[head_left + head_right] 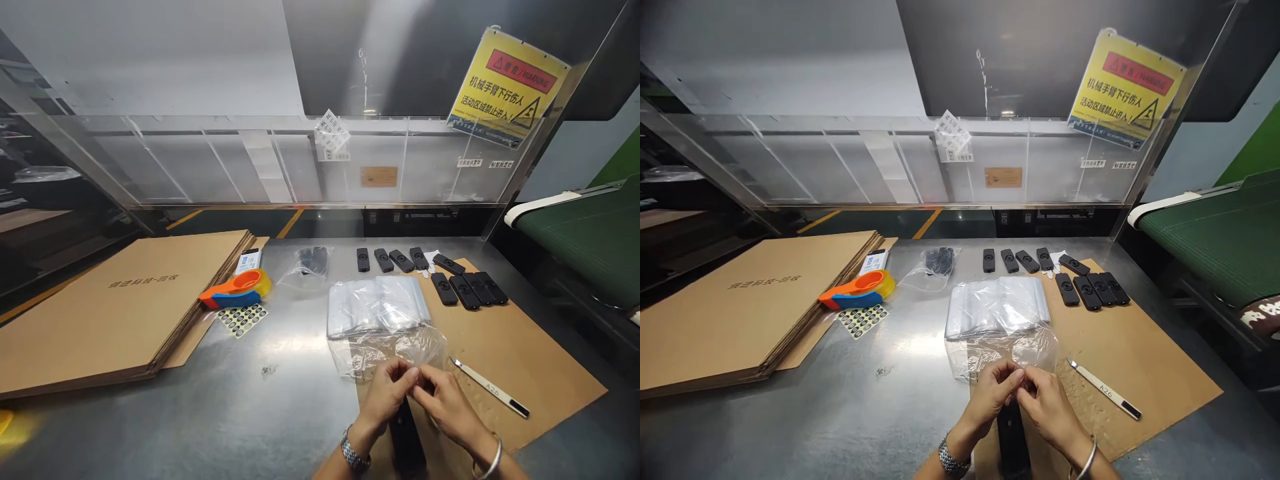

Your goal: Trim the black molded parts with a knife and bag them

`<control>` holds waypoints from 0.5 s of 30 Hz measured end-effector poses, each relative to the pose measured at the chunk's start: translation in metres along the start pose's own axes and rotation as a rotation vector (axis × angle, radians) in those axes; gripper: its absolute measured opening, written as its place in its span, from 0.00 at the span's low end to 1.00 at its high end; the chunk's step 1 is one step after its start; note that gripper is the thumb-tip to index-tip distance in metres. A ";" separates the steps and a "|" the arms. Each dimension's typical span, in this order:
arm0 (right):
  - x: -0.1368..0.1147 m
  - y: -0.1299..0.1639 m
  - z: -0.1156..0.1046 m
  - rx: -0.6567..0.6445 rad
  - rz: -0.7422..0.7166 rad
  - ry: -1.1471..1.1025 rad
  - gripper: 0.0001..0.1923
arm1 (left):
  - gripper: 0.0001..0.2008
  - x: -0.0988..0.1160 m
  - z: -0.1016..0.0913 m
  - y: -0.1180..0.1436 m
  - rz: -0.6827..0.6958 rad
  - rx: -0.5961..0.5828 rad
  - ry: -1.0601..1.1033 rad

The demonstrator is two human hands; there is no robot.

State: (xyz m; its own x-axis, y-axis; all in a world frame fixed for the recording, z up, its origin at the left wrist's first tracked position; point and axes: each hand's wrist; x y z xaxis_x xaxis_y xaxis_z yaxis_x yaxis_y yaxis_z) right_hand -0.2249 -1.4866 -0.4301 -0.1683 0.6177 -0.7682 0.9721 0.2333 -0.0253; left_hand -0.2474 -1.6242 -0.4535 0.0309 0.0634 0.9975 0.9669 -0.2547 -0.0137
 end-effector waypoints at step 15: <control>-0.010 0.012 0.013 0.088 -0.235 0.437 0.13 | 0.14 -0.007 -0.013 0.036 0.577 0.316 -0.698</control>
Point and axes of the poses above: each hand's wrist, its own y-axis away from the middle knuckle, its own z-axis out of the palm, x = y × z, and after that the axes turned 10 degrees about y, right-handed
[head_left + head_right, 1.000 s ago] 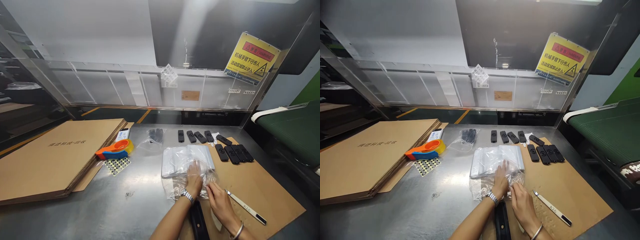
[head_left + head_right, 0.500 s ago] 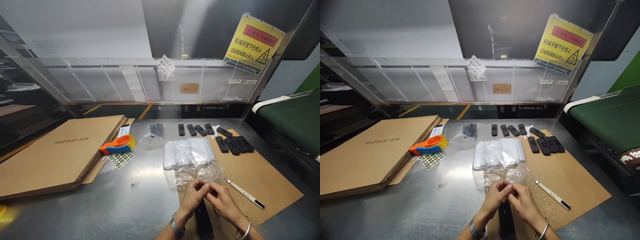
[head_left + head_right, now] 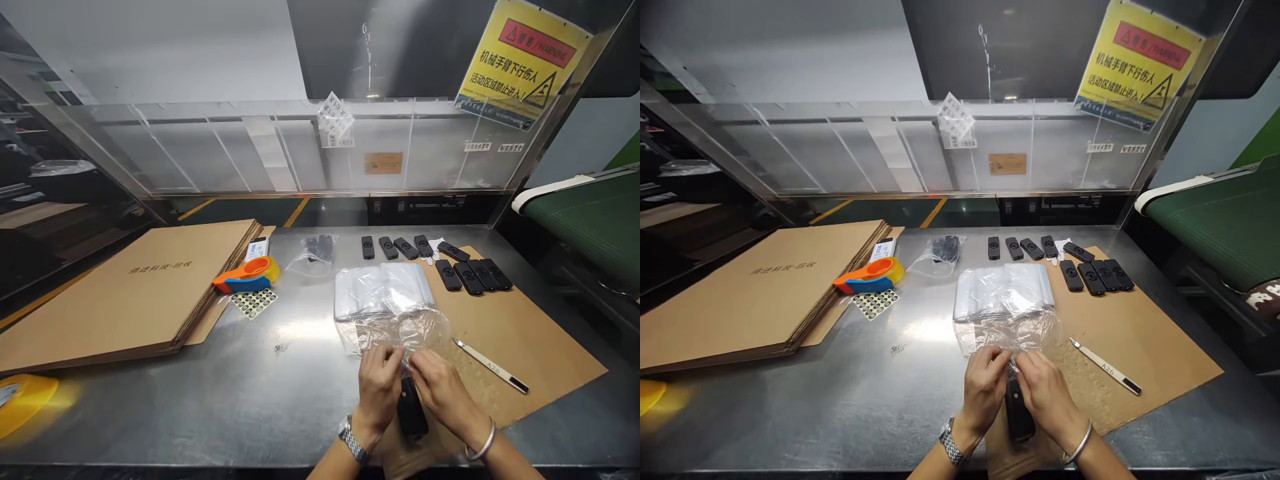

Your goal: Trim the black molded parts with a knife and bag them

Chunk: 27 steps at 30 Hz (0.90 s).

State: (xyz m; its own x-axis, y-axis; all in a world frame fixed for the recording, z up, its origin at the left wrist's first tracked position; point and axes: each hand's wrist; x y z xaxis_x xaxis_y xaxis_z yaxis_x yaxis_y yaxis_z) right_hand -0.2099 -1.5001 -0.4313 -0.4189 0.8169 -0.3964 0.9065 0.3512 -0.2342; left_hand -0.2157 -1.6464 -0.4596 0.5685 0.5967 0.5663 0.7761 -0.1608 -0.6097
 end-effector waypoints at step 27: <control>0.007 0.096 0.039 -0.426 0.400 -0.741 0.19 | 0.15 -0.025 -0.017 0.048 -0.638 -0.169 0.460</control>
Point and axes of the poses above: each hand's wrist, its own y-axis away from the middle knuckle, its own z-axis out of the palm, x = y × z, and after that the axes turned 10 degrees about y, right-handed
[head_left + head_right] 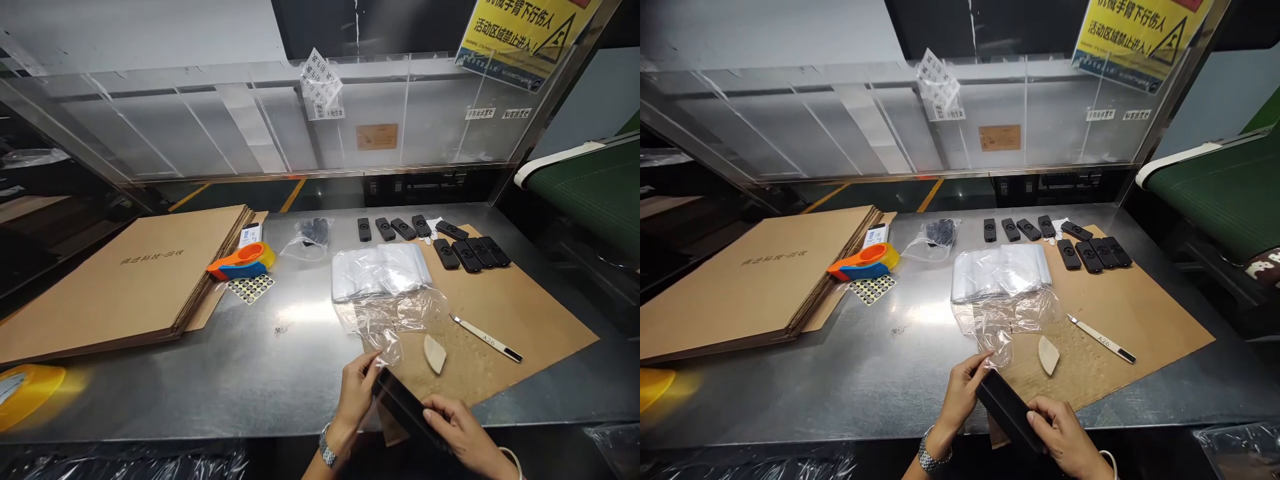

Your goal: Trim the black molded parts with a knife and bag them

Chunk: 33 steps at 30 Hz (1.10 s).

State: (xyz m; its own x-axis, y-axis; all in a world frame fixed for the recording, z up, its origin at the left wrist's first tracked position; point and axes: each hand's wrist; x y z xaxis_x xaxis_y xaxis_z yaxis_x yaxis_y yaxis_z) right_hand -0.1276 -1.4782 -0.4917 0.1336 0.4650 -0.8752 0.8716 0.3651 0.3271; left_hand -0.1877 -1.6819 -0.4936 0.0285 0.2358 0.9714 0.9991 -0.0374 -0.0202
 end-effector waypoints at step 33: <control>-0.076 -0.016 -0.060 0.257 -0.070 0.690 0.17 | 0.11 0.093 0.017 -0.002 0.504 -0.313 -0.774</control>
State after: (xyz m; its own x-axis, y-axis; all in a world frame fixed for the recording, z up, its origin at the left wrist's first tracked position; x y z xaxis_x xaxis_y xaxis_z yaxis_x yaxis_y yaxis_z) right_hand -0.1800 -1.4713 -0.4089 -0.1795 0.8799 -0.4399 0.9614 0.2516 0.1110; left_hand -0.1870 -1.6431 -0.4075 0.5749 0.6902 0.4395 0.8137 -0.5387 -0.2184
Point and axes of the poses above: each hand's wrist, its own y-axis away from the middle knuckle, its own z-axis out of the palm, x = y × z, and after that the axes turned 10 degrees about y, right-handed
